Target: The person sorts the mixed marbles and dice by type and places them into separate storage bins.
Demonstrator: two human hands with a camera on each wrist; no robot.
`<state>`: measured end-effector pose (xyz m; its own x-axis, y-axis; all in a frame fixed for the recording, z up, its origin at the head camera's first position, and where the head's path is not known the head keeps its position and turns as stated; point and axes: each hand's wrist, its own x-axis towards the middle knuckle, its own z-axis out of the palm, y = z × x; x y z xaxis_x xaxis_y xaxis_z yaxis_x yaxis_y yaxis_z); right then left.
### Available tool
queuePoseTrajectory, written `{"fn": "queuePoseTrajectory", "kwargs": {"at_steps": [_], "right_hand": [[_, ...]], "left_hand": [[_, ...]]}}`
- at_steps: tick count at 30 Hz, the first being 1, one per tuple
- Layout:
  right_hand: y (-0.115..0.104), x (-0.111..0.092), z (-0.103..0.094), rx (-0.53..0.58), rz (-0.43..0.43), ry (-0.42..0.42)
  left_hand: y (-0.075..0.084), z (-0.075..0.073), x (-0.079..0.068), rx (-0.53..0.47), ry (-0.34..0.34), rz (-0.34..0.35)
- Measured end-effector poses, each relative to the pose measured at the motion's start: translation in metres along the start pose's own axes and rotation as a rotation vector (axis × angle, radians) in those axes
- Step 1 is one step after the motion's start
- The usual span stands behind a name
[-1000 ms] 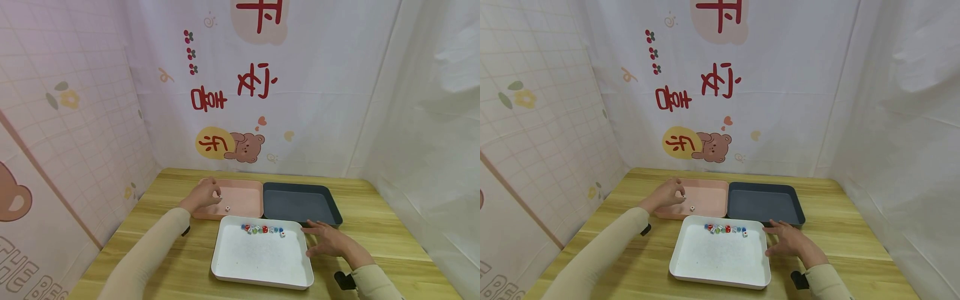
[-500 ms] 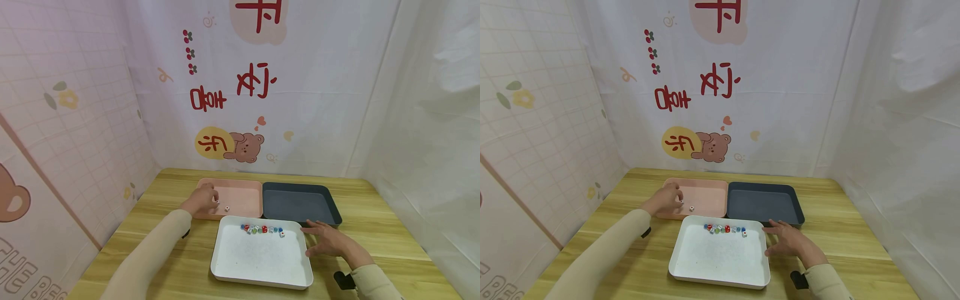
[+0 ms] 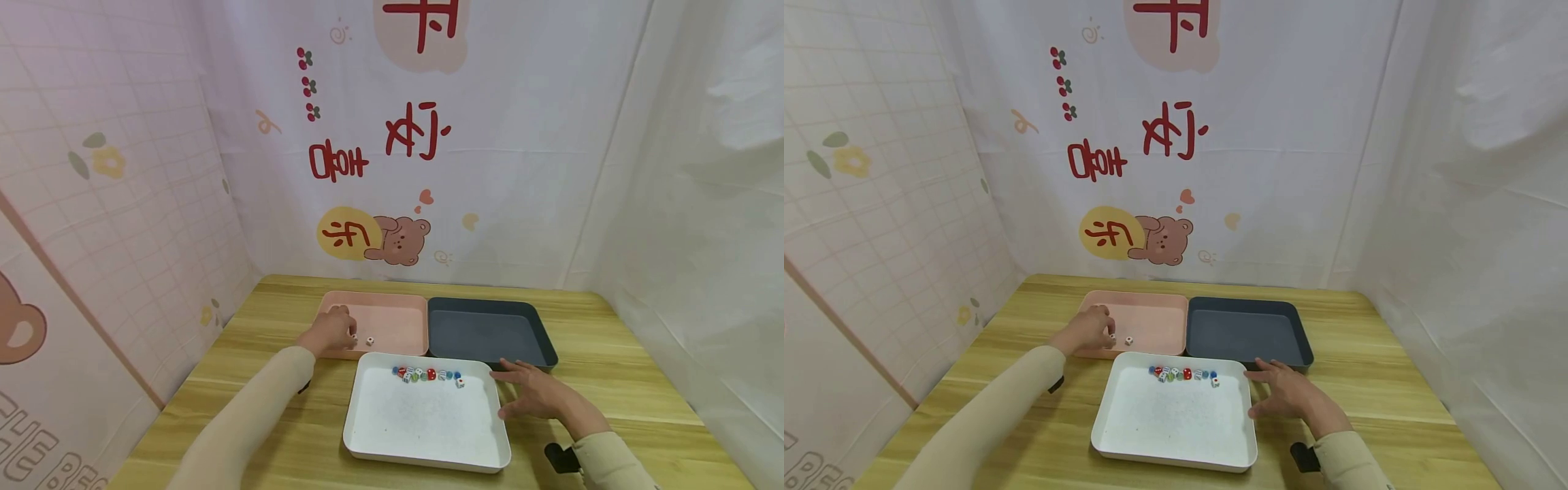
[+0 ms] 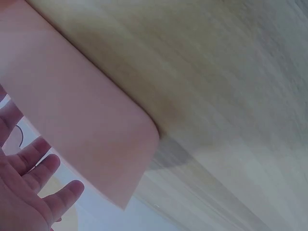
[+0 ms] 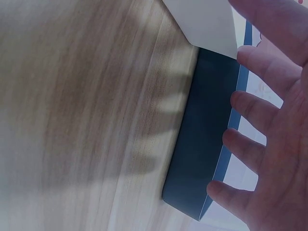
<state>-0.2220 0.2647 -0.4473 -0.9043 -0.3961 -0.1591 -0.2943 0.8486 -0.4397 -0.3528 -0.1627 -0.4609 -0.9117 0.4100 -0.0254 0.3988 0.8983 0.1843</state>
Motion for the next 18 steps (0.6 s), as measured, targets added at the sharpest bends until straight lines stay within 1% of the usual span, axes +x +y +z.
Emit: {"fn": "queuePoseTrajectory", "kwargs": {"at_steps": [5, 12, 18], "right_hand": [[-0.0010, 0.0000, -0.0002, 0.000, -0.002, -0.001], [-0.0011, 0.0000, 0.0003, 0.007, 0.009, -0.001], [-0.0015, -0.0006, -0.0002, -0.002, -0.004, 0.003]], "left_hand": [[-0.0001, 0.0006, -0.0010, 0.013, 0.000, 0.001], [0.0033, -0.0029, -0.0029, 0.007, -0.011, 0.006], [0.0046, -0.0023, -0.0020, 0.021, -0.018, 0.006]]}}
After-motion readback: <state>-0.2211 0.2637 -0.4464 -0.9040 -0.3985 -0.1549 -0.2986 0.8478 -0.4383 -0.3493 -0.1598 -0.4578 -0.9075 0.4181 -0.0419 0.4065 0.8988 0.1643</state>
